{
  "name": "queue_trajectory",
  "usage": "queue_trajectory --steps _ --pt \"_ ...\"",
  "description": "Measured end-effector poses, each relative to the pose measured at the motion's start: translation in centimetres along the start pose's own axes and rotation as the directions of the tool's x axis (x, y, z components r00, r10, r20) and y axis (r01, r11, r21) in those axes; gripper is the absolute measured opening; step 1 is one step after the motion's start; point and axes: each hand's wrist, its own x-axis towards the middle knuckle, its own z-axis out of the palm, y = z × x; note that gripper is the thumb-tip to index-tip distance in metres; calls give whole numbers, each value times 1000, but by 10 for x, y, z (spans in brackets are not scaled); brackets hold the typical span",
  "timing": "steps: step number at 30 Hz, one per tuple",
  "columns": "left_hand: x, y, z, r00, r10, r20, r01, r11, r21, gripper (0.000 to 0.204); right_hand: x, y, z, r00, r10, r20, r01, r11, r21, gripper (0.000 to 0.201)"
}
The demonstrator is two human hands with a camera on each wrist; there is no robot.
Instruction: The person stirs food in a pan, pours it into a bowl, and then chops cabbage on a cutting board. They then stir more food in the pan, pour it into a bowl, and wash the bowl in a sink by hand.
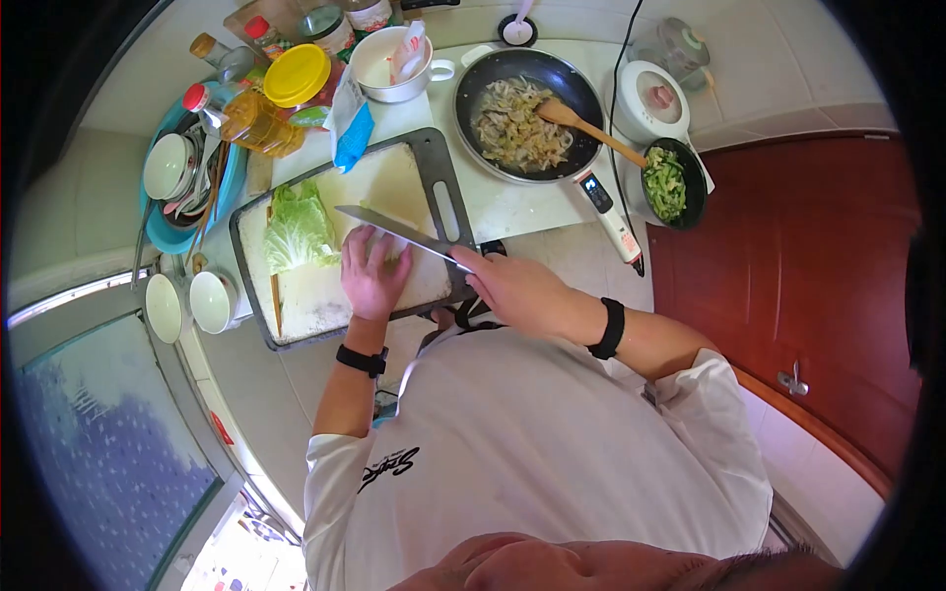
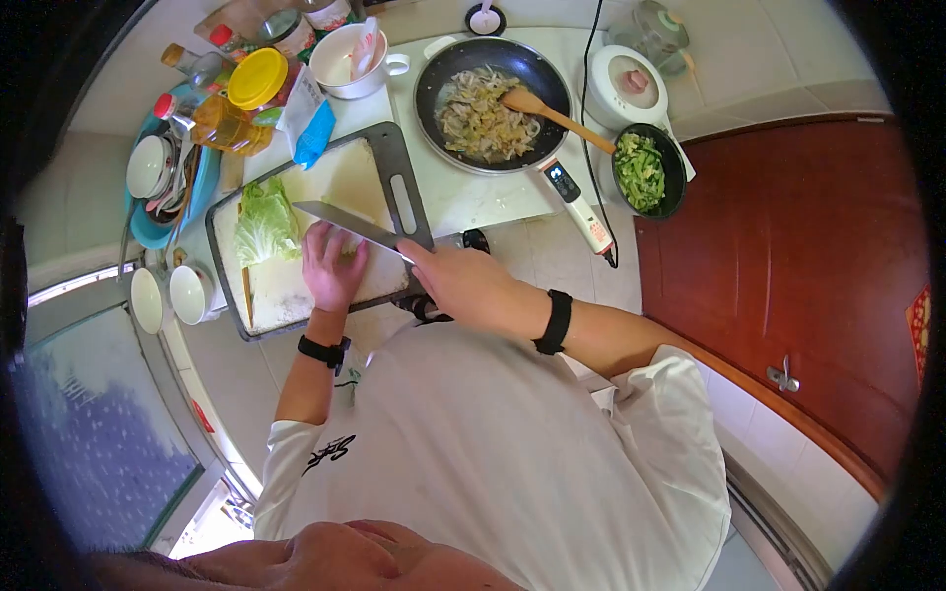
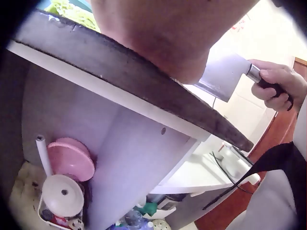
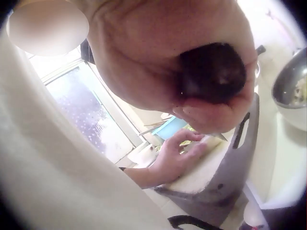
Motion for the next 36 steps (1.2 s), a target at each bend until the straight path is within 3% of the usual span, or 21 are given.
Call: queue_trajectory --steps 9,14,18,20,24,36 --pt "-2 -4 2 1000 10 -7 -10 1000 -28 35 45 19 28 1000 -27 9 26 995 92 34" --pt "-1 -1 0 999 -3 -33 3 1000 -20 31 57 31 35 984 -96 -149 116 985 131 37" --pt "-1 0 -1 999 -8 -42 7 1000 -16 31 36 13 13 980 -110 -167 132 983 131 32" --pt "0 1 2 999 -16 -48 16 1000 -7 31 27 10 6 995 -63 -72 72 989 130 39" --pt "0 -1 3 999 -13 -52 14 1000 5 31 18 16 10 993 -90 -74 97 991 89 38" --pt "1 -2 2 998 -49 -33 48 999 -20 30 -5 -8 -17 996 28 79 -32 998 61 35"
